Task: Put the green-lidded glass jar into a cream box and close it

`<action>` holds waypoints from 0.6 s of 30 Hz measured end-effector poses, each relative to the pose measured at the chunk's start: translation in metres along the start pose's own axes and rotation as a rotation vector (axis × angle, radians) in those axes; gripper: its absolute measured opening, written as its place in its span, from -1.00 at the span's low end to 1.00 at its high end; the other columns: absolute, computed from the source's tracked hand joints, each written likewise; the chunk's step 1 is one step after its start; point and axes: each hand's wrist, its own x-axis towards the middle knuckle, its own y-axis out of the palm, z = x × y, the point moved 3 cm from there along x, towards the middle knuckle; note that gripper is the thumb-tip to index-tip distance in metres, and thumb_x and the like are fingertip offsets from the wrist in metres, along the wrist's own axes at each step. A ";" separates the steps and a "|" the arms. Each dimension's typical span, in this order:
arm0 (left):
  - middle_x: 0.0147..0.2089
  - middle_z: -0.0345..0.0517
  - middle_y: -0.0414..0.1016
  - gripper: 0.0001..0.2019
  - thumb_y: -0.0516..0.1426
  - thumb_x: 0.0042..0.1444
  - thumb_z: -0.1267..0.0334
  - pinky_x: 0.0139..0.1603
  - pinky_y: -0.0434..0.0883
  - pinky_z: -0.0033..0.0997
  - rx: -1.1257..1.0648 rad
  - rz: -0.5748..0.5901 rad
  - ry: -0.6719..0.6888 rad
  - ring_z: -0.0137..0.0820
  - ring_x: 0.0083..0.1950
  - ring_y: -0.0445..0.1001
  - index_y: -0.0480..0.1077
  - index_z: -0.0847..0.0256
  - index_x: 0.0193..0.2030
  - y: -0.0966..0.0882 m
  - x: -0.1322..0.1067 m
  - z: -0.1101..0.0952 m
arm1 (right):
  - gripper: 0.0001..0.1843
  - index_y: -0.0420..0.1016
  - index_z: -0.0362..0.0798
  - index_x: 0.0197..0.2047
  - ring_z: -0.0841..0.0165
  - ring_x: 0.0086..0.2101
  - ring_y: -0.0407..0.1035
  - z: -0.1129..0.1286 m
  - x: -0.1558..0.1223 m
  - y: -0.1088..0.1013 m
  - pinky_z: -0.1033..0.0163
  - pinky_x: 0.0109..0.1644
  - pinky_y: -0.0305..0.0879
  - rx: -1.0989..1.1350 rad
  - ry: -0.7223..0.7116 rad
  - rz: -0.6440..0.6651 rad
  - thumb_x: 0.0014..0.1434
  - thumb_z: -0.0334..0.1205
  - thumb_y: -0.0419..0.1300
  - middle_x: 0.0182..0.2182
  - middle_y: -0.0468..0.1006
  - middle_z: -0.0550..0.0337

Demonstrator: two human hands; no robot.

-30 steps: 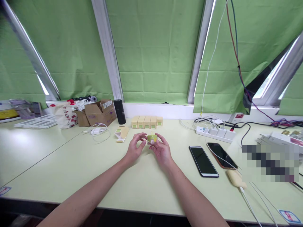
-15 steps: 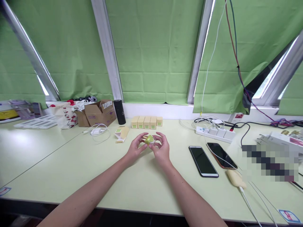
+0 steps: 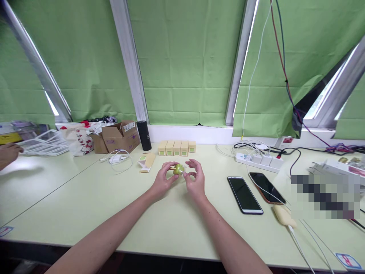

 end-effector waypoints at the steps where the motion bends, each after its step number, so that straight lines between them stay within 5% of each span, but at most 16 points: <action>1: 0.23 0.07 0.40 -0.55 0.34 0.23 0.14 0.38 0.39 0.06 0.030 -0.007 -0.007 -0.15 0.23 0.47 0.47 0.03 0.24 0.000 0.000 -0.001 | -0.44 0.43 0.09 0.17 0.12 0.08 0.42 -0.001 0.002 -0.003 0.06 -0.02 0.42 -0.012 0.007 -0.040 0.08 -0.20 0.35 0.10 0.61 0.00; 6: 0.17 0.05 0.43 -0.62 0.32 0.24 0.22 0.43 0.32 0.10 0.211 0.021 -0.024 -0.08 0.34 0.31 0.49 0.06 0.19 0.001 0.000 -0.001 | -0.48 0.43 0.04 0.11 0.13 -0.02 0.40 -0.010 0.010 -0.013 0.04 -0.08 0.42 -0.017 0.068 -0.190 0.05 -0.14 0.31 -0.01 0.60 0.00; 18: 0.02 0.03 0.62 -0.65 0.28 0.27 0.12 0.25 0.33 0.18 0.438 0.216 0.126 0.02 0.17 0.29 0.52 -0.01 0.18 0.008 -0.004 0.007 | -0.52 0.45 0.05 0.07 0.17 -0.09 0.42 -0.018 0.011 -0.013 0.09 -0.15 0.42 -0.019 0.077 -0.188 0.05 -0.14 0.31 -0.13 0.61 0.08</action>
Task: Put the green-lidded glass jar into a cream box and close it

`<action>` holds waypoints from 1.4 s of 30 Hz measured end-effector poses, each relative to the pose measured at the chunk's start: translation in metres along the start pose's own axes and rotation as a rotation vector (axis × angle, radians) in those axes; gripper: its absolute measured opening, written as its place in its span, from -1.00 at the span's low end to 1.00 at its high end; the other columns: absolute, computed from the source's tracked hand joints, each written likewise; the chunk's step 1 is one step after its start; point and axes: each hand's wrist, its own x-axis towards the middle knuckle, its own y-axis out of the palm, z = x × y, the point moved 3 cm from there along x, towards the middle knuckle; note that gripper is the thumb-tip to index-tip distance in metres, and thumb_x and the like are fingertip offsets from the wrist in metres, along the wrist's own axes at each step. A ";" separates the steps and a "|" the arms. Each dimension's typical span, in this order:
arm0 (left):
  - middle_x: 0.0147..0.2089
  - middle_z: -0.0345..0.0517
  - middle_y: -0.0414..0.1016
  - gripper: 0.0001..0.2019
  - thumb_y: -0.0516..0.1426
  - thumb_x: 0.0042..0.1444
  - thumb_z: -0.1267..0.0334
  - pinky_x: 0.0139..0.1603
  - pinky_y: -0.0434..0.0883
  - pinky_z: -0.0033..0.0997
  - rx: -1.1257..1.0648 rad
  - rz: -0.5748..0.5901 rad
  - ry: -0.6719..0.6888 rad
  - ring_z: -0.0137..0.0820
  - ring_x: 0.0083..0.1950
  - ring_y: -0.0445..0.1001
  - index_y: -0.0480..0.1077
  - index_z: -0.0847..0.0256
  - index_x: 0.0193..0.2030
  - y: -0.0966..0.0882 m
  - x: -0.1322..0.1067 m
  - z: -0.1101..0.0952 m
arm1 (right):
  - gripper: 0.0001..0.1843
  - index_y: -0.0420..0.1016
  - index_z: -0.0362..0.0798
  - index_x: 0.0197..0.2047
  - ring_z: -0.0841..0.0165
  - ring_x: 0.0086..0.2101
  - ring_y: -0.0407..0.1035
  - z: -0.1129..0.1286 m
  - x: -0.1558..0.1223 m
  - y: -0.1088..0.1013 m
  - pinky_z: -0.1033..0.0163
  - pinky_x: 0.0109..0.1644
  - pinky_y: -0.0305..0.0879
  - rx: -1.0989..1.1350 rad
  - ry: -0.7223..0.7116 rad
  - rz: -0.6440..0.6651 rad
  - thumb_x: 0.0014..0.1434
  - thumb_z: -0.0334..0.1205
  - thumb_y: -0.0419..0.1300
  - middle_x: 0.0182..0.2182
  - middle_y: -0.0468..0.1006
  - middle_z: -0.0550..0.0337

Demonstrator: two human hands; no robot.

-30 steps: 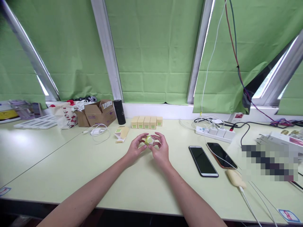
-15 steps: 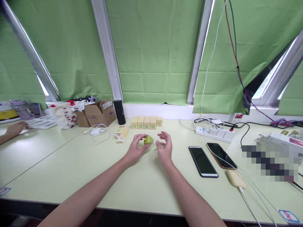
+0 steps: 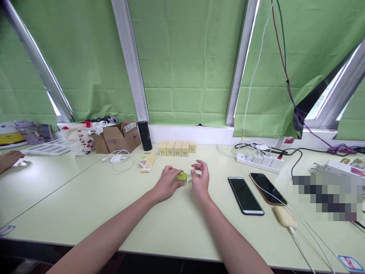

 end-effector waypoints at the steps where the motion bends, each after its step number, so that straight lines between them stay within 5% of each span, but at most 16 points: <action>1: 0.01 0.03 0.63 -0.65 0.28 0.27 0.11 0.24 0.33 0.18 0.007 -0.002 0.009 0.02 0.16 0.29 0.52 -0.01 0.18 0.000 0.000 0.000 | -0.52 0.45 0.05 0.07 0.17 -0.09 0.42 0.000 0.000 0.000 0.09 -0.15 0.42 0.002 0.002 -0.001 0.05 -0.14 0.31 -0.14 0.61 0.09; 9: 0.14 0.05 0.57 -0.58 0.23 0.31 0.01 0.32 0.28 0.20 0.026 -0.082 -0.054 0.04 0.26 0.27 0.46 0.00 0.26 -0.006 0.001 0.002 | -0.51 0.44 0.04 0.09 0.15 -0.07 0.42 0.000 0.000 -0.002 0.08 -0.14 0.42 -0.015 0.010 0.015 0.06 -0.14 0.31 -0.12 0.62 0.07; 16: 0.22 0.26 0.42 -0.64 0.13 0.33 0.18 0.37 0.19 0.32 0.441 -0.391 -0.368 0.18 0.33 0.20 0.52 0.14 0.20 -0.060 0.010 0.036 | -0.53 0.47 0.07 0.07 0.15 -0.08 0.42 0.000 -0.001 -0.001 0.08 -0.13 0.41 -0.003 0.022 0.000 0.06 -0.15 0.33 -0.14 0.62 0.08; 21: 0.37 0.39 0.29 -0.50 0.07 0.37 0.14 0.43 0.10 0.32 0.690 -0.348 -0.593 0.25 0.44 0.18 0.42 0.11 0.40 -0.087 0.005 0.070 | -0.52 0.47 0.08 0.06 0.14 -0.08 0.41 0.002 -0.002 0.000 0.08 -0.14 0.41 -0.004 0.015 0.005 0.05 -0.15 0.34 -0.15 0.61 0.09; 26: 0.45 0.43 0.27 -0.42 0.03 0.41 0.03 0.49 -0.03 0.36 0.773 -0.210 -0.700 0.25 0.42 0.33 0.28 0.12 0.51 -0.090 0.003 0.094 | -0.51 0.45 0.06 0.08 0.14 -0.08 0.41 0.001 -0.003 0.000 0.08 -0.15 0.41 -0.039 0.010 0.019 0.05 -0.13 0.31 -0.14 0.60 0.07; 31: 0.34 0.45 0.39 -0.44 0.09 0.37 -0.01 0.53 -0.07 0.30 0.784 -0.135 -0.679 0.15 0.30 0.47 0.36 0.23 0.40 -0.088 0.004 0.092 | -0.52 0.44 0.06 0.08 0.14 -0.07 0.42 0.002 -0.004 0.001 0.08 -0.14 0.40 -0.057 -0.005 0.022 0.06 -0.12 0.30 -0.13 0.61 0.07; 37: 0.24 0.39 0.44 -0.59 0.11 0.30 0.27 0.53 0.01 0.20 0.790 -0.201 -0.614 0.06 0.28 0.48 0.35 0.30 0.25 -0.090 0.004 0.078 | -0.53 0.43 0.06 0.10 0.14 -0.04 0.44 0.005 -0.005 0.002 0.07 -0.09 0.41 -0.081 -0.013 0.040 0.09 -0.12 0.29 -0.11 0.60 0.06; 42: 0.16 0.30 0.48 -0.66 0.11 0.30 0.30 0.41 0.29 0.16 0.770 -0.363 -0.355 0.06 0.26 0.47 0.32 0.27 0.19 -0.086 0.011 0.052 | -0.55 0.44 0.04 0.12 0.14 -0.01 0.46 0.009 -0.008 0.003 0.07 -0.06 0.40 -0.130 -0.078 0.071 0.16 -0.12 0.26 -0.08 0.62 0.05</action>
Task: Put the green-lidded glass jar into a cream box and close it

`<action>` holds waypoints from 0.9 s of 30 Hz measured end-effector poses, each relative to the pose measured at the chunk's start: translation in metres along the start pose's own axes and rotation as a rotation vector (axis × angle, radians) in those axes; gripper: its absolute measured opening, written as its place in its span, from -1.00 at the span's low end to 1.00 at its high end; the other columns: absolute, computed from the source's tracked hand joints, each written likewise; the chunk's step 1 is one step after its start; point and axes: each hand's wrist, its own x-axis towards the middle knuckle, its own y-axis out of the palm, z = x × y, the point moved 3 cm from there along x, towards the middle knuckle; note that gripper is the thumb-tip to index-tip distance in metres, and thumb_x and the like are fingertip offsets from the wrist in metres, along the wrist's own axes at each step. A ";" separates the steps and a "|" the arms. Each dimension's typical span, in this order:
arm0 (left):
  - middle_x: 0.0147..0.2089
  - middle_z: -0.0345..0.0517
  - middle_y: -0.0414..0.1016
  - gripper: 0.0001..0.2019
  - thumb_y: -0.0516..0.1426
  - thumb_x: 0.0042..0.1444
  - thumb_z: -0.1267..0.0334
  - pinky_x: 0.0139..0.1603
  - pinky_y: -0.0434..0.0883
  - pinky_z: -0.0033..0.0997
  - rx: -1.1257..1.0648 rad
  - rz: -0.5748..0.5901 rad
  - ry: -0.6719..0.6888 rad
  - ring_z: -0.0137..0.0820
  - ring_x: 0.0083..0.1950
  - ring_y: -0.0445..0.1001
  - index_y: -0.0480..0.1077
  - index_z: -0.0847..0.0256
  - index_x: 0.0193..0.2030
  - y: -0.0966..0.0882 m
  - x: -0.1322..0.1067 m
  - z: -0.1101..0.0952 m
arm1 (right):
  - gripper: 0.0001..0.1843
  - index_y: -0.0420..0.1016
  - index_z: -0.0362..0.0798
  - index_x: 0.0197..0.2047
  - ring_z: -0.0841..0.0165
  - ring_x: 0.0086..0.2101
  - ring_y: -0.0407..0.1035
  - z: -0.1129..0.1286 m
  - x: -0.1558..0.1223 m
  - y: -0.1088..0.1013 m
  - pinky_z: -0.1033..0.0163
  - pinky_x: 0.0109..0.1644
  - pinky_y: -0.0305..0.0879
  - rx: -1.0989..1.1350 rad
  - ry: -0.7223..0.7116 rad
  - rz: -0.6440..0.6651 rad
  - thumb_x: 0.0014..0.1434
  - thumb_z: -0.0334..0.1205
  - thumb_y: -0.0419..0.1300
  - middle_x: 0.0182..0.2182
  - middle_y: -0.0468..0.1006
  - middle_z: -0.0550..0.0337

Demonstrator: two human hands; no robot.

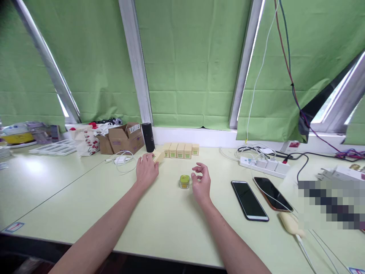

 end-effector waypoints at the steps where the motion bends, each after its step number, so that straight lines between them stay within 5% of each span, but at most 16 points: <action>1: 0.17 0.31 0.48 -0.66 0.11 0.30 0.30 0.31 0.40 0.11 -0.050 -0.053 0.025 0.05 0.22 0.50 0.31 0.28 0.19 -0.003 -0.001 -0.006 | -0.58 0.45 0.03 0.11 0.14 -0.01 0.46 0.002 -0.001 0.001 0.05 -0.04 0.40 -0.021 -0.023 0.013 0.19 -0.11 0.25 -0.07 0.62 0.04; 6: 0.18 0.27 0.48 -0.65 0.12 0.36 0.30 0.12 0.55 0.04 -0.296 -0.340 0.295 0.02 0.23 0.54 0.22 0.21 0.24 -0.012 -0.014 -0.040 | -0.68 0.57 0.05 0.03 0.10 0.04 0.44 0.008 -0.006 0.005 -0.08 0.13 0.35 -0.161 -0.085 0.076 0.28 -0.02 0.22 -0.01 0.67 0.02; 10: 0.22 0.22 0.46 -0.60 0.16 0.33 0.36 0.18 0.57 0.09 -0.433 -0.445 0.531 -0.02 0.32 0.50 0.18 0.13 0.24 -0.017 -0.026 -0.062 | -0.60 0.58 0.08 0.10 0.07 0.13 0.42 0.008 -0.008 0.010 -0.17 0.30 0.28 -0.187 -0.100 0.121 0.27 0.06 0.29 0.01 0.69 0.04; 16: 0.26 0.12 0.43 -0.64 0.19 0.28 0.43 0.30 0.52 0.19 -0.513 -0.503 0.765 -0.07 0.41 0.43 0.20 0.06 0.12 -0.025 -0.038 -0.081 | -0.47 0.60 0.02 0.01 0.02 0.10 0.46 -0.004 -0.007 0.014 -0.15 0.25 0.35 -0.159 -0.090 0.127 0.18 0.26 0.35 0.01 0.61 -0.06; 23: 0.24 0.09 0.43 -0.64 0.21 0.24 0.45 0.31 0.50 0.17 -0.475 -0.519 0.812 -0.11 0.36 0.43 0.24 0.06 0.08 -0.034 -0.043 -0.083 | -0.48 0.49 -0.01 -0.07 0.15 -0.10 0.46 0.000 -0.008 0.015 0.07 -0.03 0.41 0.003 -0.133 0.157 0.17 0.26 0.36 -0.13 0.60 0.05; 27: 0.26 0.14 0.40 -0.56 0.23 0.27 0.32 0.33 0.45 0.24 -0.571 -0.428 0.854 -0.07 0.33 0.43 0.21 0.05 0.23 -0.039 -0.045 -0.083 | -0.54 0.44 0.00 -0.10 0.18 -0.18 0.43 0.002 -0.005 0.009 0.07 -0.06 0.37 -0.004 -0.139 0.152 0.18 0.18 0.37 -0.19 0.59 0.10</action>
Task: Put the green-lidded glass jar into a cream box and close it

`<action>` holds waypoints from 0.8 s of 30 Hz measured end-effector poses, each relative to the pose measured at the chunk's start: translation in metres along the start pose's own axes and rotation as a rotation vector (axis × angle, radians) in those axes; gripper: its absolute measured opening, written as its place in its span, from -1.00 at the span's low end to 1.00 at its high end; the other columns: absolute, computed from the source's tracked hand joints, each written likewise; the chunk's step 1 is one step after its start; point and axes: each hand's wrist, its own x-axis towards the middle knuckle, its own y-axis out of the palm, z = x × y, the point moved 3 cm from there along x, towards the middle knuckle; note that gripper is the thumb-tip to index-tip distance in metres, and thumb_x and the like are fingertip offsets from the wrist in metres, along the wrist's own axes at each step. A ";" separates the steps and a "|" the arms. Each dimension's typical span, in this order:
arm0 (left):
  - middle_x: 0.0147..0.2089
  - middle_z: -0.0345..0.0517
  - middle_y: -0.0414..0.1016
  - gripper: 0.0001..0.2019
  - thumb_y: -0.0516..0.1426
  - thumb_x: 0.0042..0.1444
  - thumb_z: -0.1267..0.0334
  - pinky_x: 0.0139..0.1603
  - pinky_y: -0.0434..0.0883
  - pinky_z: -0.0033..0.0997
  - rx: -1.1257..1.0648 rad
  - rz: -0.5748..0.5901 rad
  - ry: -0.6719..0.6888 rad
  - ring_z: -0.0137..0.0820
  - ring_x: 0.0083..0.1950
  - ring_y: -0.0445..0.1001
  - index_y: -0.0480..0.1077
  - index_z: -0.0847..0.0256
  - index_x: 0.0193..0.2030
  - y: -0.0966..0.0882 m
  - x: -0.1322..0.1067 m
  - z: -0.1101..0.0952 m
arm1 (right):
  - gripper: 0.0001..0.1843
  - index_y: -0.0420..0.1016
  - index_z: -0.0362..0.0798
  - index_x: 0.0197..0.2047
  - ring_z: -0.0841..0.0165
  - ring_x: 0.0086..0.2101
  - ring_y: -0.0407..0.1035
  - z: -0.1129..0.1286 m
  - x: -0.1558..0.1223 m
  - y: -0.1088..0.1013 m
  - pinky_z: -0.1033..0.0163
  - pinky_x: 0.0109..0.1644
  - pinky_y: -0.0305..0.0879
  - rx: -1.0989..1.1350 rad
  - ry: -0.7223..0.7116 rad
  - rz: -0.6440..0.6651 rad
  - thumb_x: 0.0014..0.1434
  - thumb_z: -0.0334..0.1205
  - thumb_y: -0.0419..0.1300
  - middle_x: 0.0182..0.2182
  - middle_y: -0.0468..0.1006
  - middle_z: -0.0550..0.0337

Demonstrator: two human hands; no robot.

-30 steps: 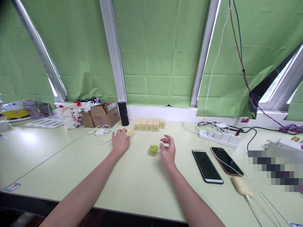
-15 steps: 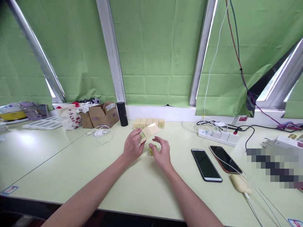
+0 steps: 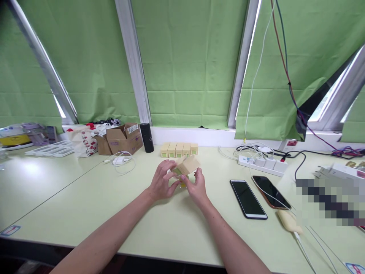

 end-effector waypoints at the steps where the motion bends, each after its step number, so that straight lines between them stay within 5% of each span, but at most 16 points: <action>1: 0.28 0.17 0.38 -0.51 0.22 0.28 0.29 0.33 0.44 0.26 -0.035 0.004 -0.015 -0.04 0.34 0.41 0.19 0.06 0.29 -0.001 0.000 0.001 | -0.54 0.45 0.00 -0.08 0.18 -0.17 0.43 0.001 0.001 -0.002 0.05 -0.05 0.37 -0.025 -0.004 -0.007 0.18 0.17 0.37 -0.19 0.59 0.10; 5: 0.32 0.24 0.33 -0.38 0.16 0.33 0.25 0.33 0.40 0.30 -0.079 -0.016 -0.139 0.02 0.37 0.35 0.06 0.07 0.47 -0.004 -0.001 0.008 | -0.56 0.47 0.01 0.08 0.09 -0.02 0.46 0.007 0.002 -0.008 -0.02 0.05 0.43 -0.091 -0.057 -0.041 0.22 0.02 0.35 -0.02 0.57 0.01; 9: 0.35 0.29 0.29 -0.32 0.15 0.35 0.25 0.33 0.38 0.28 -0.066 0.038 -0.250 0.06 0.40 0.31 0.01 0.10 0.54 -0.005 -0.005 0.016 | -0.47 0.44 0.08 0.25 0.02 0.16 0.36 0.021 0.000 -0.010 -0.17 0.24 0.37 -0.258 -0.254 -0.051 0.20 -0.26 0.26 0.14 0.52 -0.02; 15: 0.36 0.25 0.25 -0.36 0.11 0.26 0.39 0.32 0.37 0.30 -0.030 0.103 -0.219 0.06 0.39 0.27 0.12 0.06 0.47 -0.003 -0.010 0.018 | -0.25 0.35 0.15 0.39 0.00 0.22 0.27 0.029 -0.005 -0.007 -0.24 0.30 0.27 -0.518 -0.577 0.019 0.14 -0.48 0.11 0.29 0.49 0.05; 24: 0.33 0.18 0.28 -0.49 0.20 0.21 0.42 0.26 0.44 0.24 0.009 -0.005 -0.146 0.00 0.36 0.31 0.23 -0.01 0.26 -0.001 -0.012 0.021 | -0.30 0.20 0.20 0.48 -0.01 0.26 0.24 0.026 -0.003 -0.007 -0.28 0.31 0.25 -0.481 -0.467 0.003 0.31 -0.35 0.05 0.30 0.42 0.00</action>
